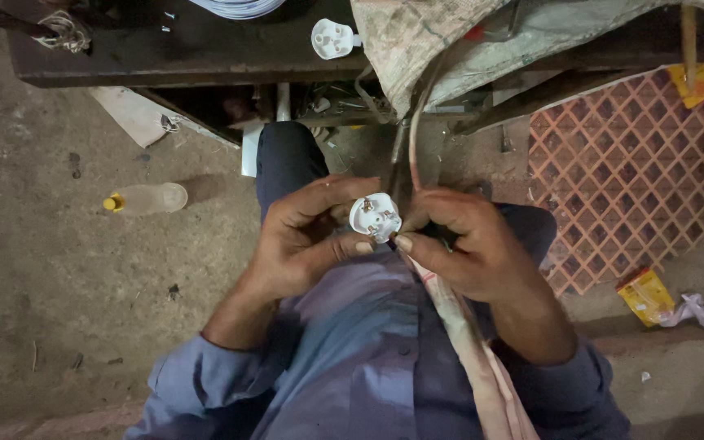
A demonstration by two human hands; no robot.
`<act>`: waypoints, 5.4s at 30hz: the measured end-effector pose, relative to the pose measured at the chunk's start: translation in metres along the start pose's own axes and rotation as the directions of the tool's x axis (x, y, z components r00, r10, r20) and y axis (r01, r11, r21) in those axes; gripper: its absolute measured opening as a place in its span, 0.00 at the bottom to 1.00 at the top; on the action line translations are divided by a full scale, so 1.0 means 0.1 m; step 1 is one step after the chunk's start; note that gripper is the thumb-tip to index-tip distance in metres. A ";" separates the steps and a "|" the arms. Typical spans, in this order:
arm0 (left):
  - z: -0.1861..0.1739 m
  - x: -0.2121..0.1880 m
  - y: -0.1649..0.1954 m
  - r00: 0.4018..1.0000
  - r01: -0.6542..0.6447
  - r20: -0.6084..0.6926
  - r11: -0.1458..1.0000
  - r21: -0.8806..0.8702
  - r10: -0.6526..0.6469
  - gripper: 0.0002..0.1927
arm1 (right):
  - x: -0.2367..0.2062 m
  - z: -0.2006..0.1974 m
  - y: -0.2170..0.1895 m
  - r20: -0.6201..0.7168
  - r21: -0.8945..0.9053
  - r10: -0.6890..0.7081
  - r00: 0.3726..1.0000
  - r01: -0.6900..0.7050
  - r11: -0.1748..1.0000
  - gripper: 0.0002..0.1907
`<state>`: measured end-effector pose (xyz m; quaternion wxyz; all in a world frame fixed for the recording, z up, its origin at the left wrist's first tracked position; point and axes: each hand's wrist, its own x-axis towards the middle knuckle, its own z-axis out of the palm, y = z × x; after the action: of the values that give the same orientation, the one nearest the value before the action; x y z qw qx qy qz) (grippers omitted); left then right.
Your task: The person sits on the floor and wires an electrical plug: they strip insulation from the wire ends using a screwdriver, twist the exposed conductors, and secure the wires into the plug's terminals by hand. They use pliers to trim and adjust the wires and continue fitting the wires into the plug body.
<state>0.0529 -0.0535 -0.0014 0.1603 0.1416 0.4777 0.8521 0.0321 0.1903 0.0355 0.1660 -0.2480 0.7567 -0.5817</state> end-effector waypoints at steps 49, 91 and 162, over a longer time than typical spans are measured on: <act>0.19 0.01 -0.15 0.983 -0.079 -0.166 0.997 -0.027 0.073 0.27 | -0.15 0.44 -0.13 -0.515 -0.243 -0.148 0.844 0.022 0.970 0.02; 0.14 0.05 -0.13 0.995 -0.100 -0.033 0.991 -0.089 0.097 0.23 | -0.12 0.48 -0.15 -0.526 -0.402 -0.312 0.791 0.093 0.911 0.05; 0.12 0.09 -0.16 0.977 -0.099 -0.199 0.988 -0.119 0.073 0.11 | 0.04 0.09 0.25 -0.243 0.148 -0.203 0.948 0.243 0.959 0.22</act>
<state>0.0517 -0.0331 -0.0087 0.0847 0.0678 0.4286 0.8970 0.0288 0.1862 0.0089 0.0332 -0.2489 0.6832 -0.6856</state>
